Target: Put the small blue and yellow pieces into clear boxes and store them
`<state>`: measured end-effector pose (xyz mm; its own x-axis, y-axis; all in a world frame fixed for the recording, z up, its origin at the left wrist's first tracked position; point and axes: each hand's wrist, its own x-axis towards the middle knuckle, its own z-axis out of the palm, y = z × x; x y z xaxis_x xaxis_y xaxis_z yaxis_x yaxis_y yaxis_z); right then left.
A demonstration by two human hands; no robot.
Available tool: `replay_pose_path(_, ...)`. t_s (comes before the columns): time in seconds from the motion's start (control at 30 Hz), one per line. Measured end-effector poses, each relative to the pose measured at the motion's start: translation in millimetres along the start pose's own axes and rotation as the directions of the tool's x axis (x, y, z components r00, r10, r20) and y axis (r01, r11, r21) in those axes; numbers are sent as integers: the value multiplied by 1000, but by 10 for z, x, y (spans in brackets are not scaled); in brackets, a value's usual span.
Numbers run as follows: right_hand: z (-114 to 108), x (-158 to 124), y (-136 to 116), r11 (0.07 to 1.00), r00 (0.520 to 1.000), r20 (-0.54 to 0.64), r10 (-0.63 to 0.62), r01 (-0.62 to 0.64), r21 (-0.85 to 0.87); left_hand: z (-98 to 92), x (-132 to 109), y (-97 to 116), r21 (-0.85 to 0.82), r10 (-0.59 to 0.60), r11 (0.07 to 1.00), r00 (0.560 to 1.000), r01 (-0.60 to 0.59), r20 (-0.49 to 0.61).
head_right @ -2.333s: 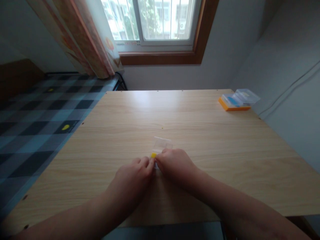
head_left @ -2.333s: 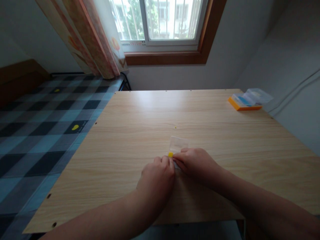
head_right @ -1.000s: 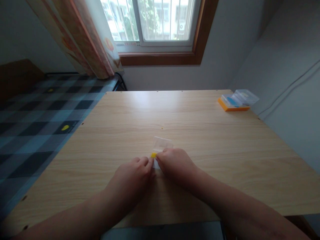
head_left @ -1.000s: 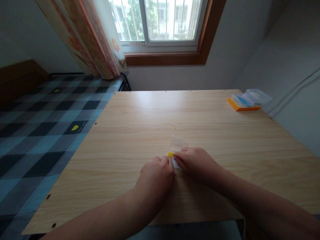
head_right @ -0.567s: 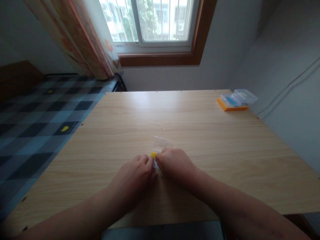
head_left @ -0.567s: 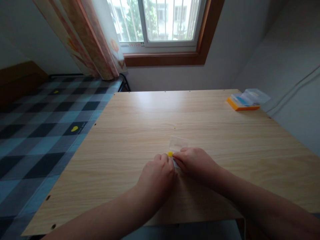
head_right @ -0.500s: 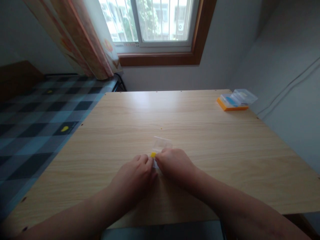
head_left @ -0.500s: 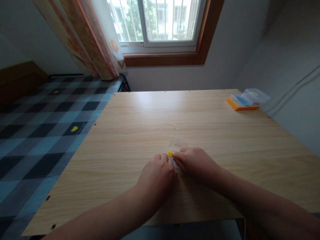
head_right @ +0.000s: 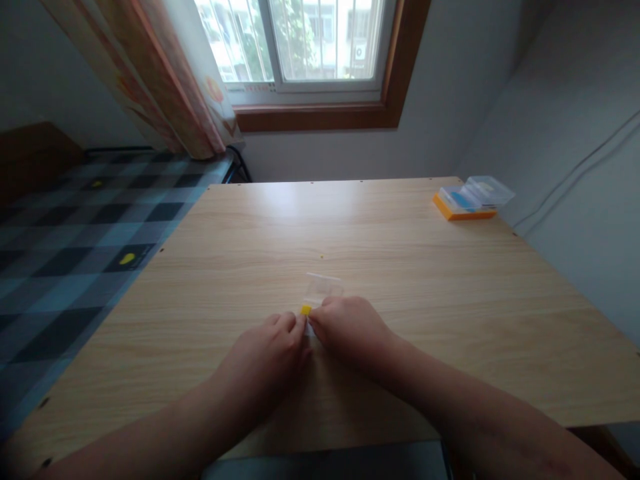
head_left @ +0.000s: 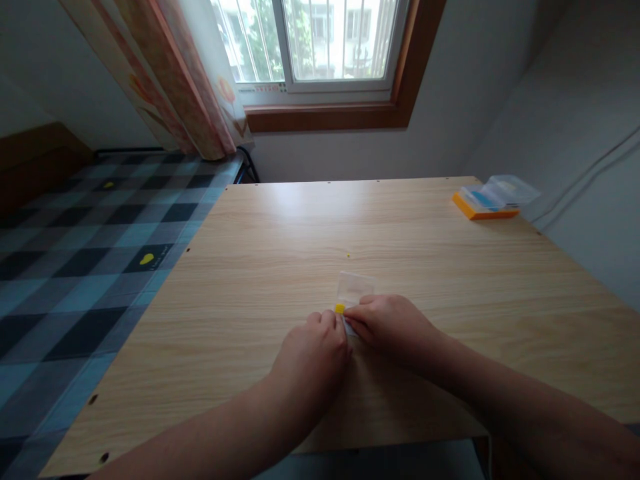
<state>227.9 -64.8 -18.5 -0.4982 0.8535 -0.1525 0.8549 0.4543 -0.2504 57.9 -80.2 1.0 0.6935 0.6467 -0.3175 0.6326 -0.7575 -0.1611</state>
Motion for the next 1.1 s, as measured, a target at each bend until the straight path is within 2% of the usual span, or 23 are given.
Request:
replay_pose_path(0.37,-6,-9,-1,1000,999,-34,-14,14,-7,-9,9,5,6,-2,1000,1000,2,7)
replay_pose_path(0.47,-33,-40,22,999,995,-101,-1,6,46,-44,-3,12,-51,-48,997,998,50,49)
replay_pose_path(0.53,-55,-69,55,996,980,-200,8,10,89,-58,-18,20,-111,-108,987,992,114,58)
replay_pose_path(0.6,-79,-98,97,992,945,-326,29,13,127,-61,-33,28,-162,-163,972,985,169,47)
replay_pose_path(0.7,-117,-125,166,987,874,-480,75,5,162,-56,-47,33,-197,-184,963,982,186,30)
replay_pose_path(0.87,-142,-55,347,973,750,-648,133,25,230,-76,-48,26,-232,-225,945,973,230,47)
replay_pose_path(0.93,-100,36,474,961,718,-676,166,36,274,-98,-45,21,-244,-221,942,973,230,65)
replay_pose_path(1.0,-17,159,624,949,720,-666,195,32,313,-122,-36,16,-247,-206,943,975,221,85)
replay_pose_path(1.1,146,355,830,949,787,-589,181,17,315,-151,-9,10,-250,-184,945,974,212,130)
